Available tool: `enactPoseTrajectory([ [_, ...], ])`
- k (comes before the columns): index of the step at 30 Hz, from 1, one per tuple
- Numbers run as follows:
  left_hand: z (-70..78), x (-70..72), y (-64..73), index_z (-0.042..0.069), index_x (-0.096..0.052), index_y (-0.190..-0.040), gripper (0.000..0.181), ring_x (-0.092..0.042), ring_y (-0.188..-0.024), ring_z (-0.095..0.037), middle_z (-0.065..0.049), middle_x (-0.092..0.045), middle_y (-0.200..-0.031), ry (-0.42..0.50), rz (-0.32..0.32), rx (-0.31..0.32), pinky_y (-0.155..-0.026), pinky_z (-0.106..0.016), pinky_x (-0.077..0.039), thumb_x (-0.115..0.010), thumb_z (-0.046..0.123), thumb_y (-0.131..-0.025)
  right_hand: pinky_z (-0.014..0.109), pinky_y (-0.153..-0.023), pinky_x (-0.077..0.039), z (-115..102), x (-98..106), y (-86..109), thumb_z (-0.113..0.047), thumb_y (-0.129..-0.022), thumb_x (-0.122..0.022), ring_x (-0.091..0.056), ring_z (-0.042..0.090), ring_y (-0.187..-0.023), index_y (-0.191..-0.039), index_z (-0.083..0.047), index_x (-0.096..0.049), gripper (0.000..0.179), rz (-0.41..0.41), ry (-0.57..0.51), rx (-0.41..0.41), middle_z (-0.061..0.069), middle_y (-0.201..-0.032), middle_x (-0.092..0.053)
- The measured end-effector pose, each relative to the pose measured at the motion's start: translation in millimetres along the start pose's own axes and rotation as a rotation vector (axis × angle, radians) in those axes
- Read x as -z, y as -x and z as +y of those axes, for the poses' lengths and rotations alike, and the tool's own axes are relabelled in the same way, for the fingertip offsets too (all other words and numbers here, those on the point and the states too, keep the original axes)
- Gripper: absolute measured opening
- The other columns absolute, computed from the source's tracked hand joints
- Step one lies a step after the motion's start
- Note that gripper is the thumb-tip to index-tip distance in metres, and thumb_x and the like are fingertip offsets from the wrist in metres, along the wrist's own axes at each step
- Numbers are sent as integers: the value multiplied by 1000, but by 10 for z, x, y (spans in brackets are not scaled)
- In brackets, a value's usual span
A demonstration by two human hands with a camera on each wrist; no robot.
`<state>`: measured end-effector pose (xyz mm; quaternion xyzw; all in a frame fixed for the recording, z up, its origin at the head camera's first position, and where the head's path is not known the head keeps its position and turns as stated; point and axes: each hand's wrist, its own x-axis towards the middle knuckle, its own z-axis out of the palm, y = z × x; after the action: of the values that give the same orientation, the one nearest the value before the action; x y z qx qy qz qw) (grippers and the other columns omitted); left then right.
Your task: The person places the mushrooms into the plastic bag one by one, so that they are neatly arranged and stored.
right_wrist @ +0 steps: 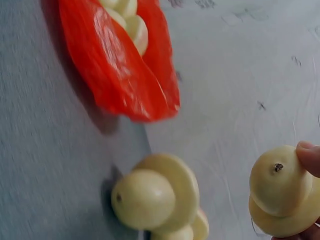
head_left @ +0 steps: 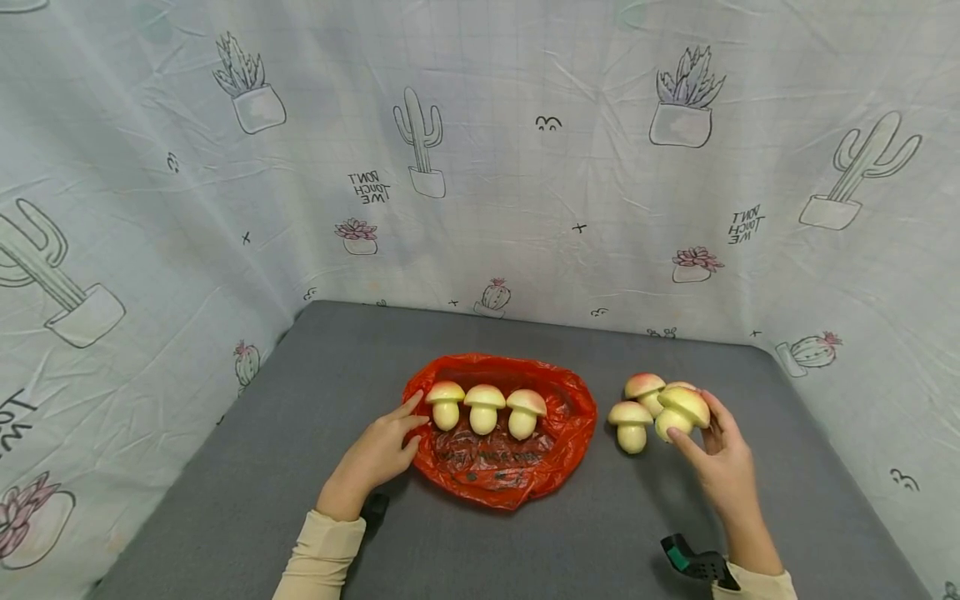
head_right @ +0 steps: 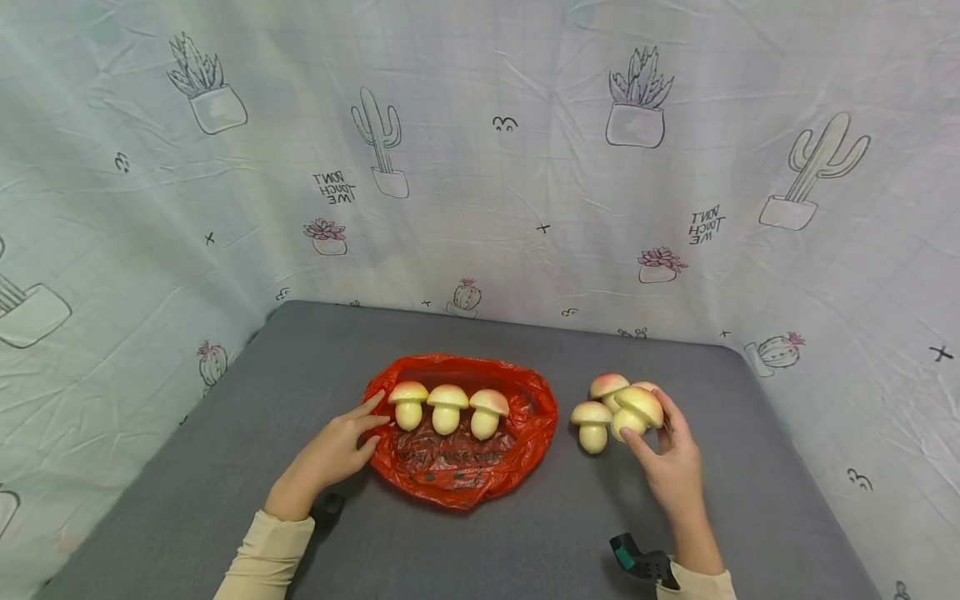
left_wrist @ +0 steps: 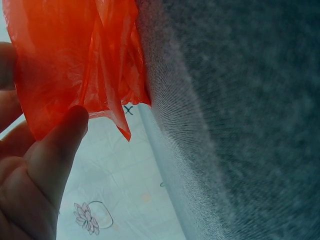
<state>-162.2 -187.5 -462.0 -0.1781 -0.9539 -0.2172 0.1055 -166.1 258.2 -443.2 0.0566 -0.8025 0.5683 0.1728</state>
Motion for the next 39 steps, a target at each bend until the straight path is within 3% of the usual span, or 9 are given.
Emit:
enactPoseTrajectory([
  [3, 2, -1, 1, -3, -67, -114, 31, -63, -107, -31, -20, -44, -143, -2, 1, 2, -82, -39, -52, -66, 4, -84, 5, -100, -29, -36, -83, 6, 8, -84, -64, -34, -7, -130, -147, 5, -25, 74, -32, -40, 60, 23, -147, -32],
  [8, 4, 4, 1, -3, -67, -114, 31, -61, -111, -32, -20, -45, -143, 2, 0, 2, -85, -41, -51, -66, 4, -84, 4, -97, -30, -67, -233, 10, 11, -82, -64, -37, -11, -125, -146, 7, -27, 74, -83, -49, 145, 7, -141, -38],
  [15, -13, 14, -3, -2, -68, -114, 31, -60, -111, -33, -20, -45, -143, -4, -5, -5, -86, -41, -51, -66, 4, -84, 3, -96, -31, -89, -456, 5, 10, -82, -64, -35, -16, -123, -146, 7, -27, 73, -165, -85, 139, 33, -143, -30],
  [21, -16, 15, -6, -3, -68, -113, 31, -61, -111, -33, -20, -45, -142, -1, 2, -13, -86, -41, -51, -66, 3, -83, 4, -93, -35, -92, -649, -17, 7, -82, -66, -39, -13, -120, -145, 5, -31, 72, -215, -85, 159, 28, -144, -33],
  [23, -14, 14, -6, -3, -68, -113, 31, -61, -111, -33, -20, -45, -142, -3, 2, -14, -86, -41, -51, -66, 4, -83, 4, -95, -33, -85, -711, -25, 4, -83, -67, -40, -7, -122, -145, 3, -32, 72, -231, -59, 158, 27, -144, -33],
  [27, -7, 13, -7, -3, -68, -114, 31, -60, -111, -33, -20, -45, -143, 4, 2, -15, -87, -41, -50, -66, 4, -84, 4, -95, -33, -76, -819, -39, 1, -83, -69, -43, 19, -127, -145, 2, -32, 72, -259, 7, 132, 26, -143, -35],
  [30, -4, 14, -8, -3, -68, -114, 31, -60, -111, -33, -20, -45, -143, 11, 1, -16, -86, -41, -51, -66, 4, -84, 22, -100, -40, -54, -891, -58, 2, -82, -69, -39, 36, -128, -145, 5, -31, 74, -271, 61, 124, 27, -143, -36],
  [34, -7, 10, -10, -3, -68, -114, 30, -60, -111, -33, -20, -45, -143, 7, 3, -16, -86, -41, -51, -66, 4, -84, 52, -100, -36, -10, -972, -100, 0, -82, -70, -38, 41, -130, -145, 6, -30, 74, -280, 107, 137, 28, -142, -36],
  [39, -11, 3, -7, -3, -68, -114, 30, -60, -111, -33, -20, -45, -143, 1, 3, -14, -86, -41, -51, -66, 4, -84, 55, -100, -37, 22, -1037, -127, -9, -82, -72, -40, 39, -130, -145, 2, -33, 75, -289, 140, 170, 24, -143, -38],
])
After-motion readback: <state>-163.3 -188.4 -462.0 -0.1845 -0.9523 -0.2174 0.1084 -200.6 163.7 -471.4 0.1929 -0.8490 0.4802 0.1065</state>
